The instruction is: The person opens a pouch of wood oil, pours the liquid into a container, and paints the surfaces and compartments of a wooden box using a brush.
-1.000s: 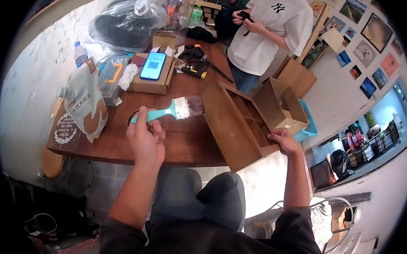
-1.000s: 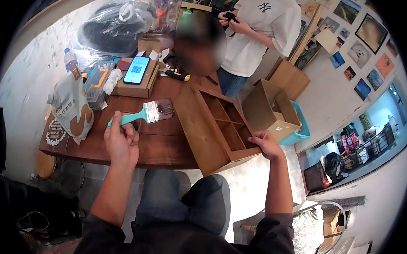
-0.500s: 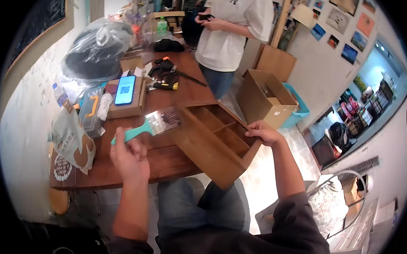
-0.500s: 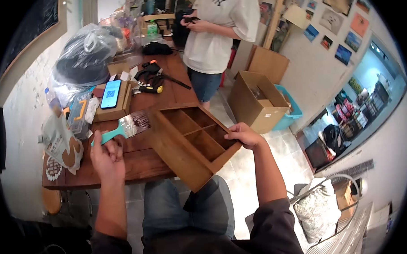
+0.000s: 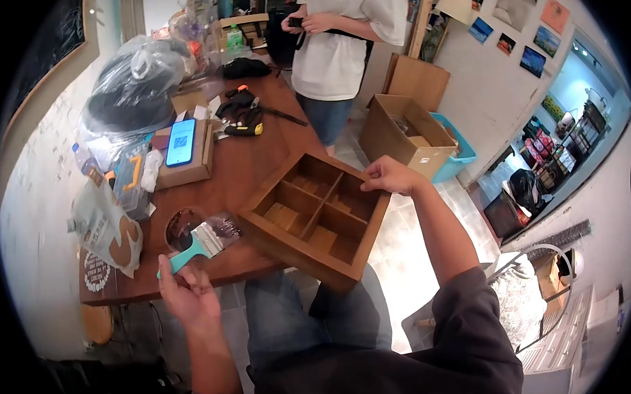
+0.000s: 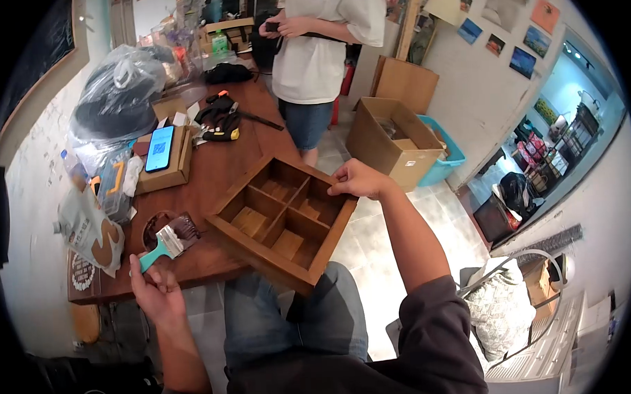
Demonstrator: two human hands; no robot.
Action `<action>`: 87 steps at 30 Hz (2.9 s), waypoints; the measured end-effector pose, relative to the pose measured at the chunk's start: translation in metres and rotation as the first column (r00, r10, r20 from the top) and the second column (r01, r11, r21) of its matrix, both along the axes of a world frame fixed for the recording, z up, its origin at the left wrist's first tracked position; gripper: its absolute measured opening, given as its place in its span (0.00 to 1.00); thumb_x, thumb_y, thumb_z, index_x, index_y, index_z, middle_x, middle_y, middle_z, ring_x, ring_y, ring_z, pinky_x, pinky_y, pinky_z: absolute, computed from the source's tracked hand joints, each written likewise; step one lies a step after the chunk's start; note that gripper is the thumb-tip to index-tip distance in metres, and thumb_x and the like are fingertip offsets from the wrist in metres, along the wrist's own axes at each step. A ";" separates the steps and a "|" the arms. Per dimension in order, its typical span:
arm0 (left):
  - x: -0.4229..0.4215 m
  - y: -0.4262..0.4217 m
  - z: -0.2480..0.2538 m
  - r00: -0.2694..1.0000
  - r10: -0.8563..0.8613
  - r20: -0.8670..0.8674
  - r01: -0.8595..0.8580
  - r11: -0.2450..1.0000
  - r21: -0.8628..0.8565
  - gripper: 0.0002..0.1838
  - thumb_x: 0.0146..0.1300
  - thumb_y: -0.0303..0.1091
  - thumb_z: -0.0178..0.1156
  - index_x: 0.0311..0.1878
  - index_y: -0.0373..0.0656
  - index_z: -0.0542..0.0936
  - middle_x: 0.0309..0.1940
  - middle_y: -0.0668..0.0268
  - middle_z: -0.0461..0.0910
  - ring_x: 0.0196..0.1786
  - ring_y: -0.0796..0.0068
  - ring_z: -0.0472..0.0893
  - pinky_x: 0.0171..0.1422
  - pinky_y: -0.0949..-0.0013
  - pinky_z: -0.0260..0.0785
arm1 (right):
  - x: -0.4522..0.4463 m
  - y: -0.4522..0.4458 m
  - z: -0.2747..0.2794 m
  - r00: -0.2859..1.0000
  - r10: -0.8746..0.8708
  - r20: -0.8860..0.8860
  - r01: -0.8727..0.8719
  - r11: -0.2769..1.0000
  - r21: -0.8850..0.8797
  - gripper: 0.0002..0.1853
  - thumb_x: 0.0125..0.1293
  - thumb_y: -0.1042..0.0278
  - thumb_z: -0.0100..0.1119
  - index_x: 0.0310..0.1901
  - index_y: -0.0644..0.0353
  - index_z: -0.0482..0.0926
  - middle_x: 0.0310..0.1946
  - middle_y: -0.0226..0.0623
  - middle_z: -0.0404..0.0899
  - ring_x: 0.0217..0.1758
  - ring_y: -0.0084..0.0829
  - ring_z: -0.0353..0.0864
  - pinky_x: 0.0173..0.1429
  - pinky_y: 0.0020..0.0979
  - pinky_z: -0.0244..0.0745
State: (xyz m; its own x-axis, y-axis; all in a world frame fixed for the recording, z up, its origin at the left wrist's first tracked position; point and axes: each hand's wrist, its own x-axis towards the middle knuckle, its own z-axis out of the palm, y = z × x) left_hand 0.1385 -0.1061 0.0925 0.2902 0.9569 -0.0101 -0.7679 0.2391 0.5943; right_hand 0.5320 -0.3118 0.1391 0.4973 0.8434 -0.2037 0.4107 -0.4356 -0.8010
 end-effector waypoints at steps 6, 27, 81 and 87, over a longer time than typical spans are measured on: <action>-0.008 -0.016 -0.016 0.998 0.064 -0.003 -0.064 0.994 -0.093 0.15 0.76 0.43 0.55 0.41 0.40 0.79 0.14 0.73 0.66 0.13 0.85 0.56 0.19 0.76 0.44 | 0.005 0.016 -0.003 0.997 0.016 0.071 -0.012 0.998 -0.066 0.14 0.59 0.69 0.72 0.44 0.68 0.86 0.30 0.29 0.85 0.32 0.18 0.78 0.34 0.24 0.71; -0.008 -0.037 -0.027 0.990 -0.132 0.058 0.141 0.970 -0.197 0.13 0.75 0.43 0.55 0.40 0.42 0.76 0.15 0.74 0.65 0.16 0.85 0.56 0.22 0.75 0.44 | -0.210 -0.041 -0.162 0.156 0.520 -0.840 0.687 0.554 0.470 0.28 0.78 0.44 0.43 0.61 0.64 0.69 0.50 0.44 0.82 0.50 0.39 0.83 0.54 0.37 0.78; 0.007 -0.052 -0.015 0.730 0.675 0.102 -0.103 -0.039 0.994 0.13 0.60 0.25 0.67 0.46 0.31 0.80 0.27 0.54 0.81 0.22 0.63 0.79 0.25 0.64 0.71 | -0.245 0.000 -0.108 0.460 0.326 -0.826 0.783 0.289 0.550 0.30 0.72 0.38 0.35 0.56 0.57 0.74 0.43 0.40 0.79 0.25 0.34 0.70 0.25 0.29 0.66; 0.005 -0.069 -0.016 0.840 0.538 0.069 0.027 -0.168 0.985 0.15 0.57 0.21 0.67 0.48 0.29 0.80 0.26 0.56 0.80 0.21 0.64 0.77 0.23 0.64 0.69 | -0.248 0.000 -0.108 0.467 0.315 -0.826 0.783 0.287 0.552 0.30 0.72 0.39 0.36 0.55 0.57 0.74 0.43 0.39 0.79 0.25 0.34 0.69 0.25 0.30 0.65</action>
State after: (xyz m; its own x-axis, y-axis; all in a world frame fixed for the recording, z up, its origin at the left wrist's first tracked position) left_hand 0.1439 -0.1755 0.0768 0.2642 0.0034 0.9645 -0.3173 -0.9440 0.0903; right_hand 0.2842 -0.3121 0.0315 0.8089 0.5828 0.0775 -0.4784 0.7291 -0.4895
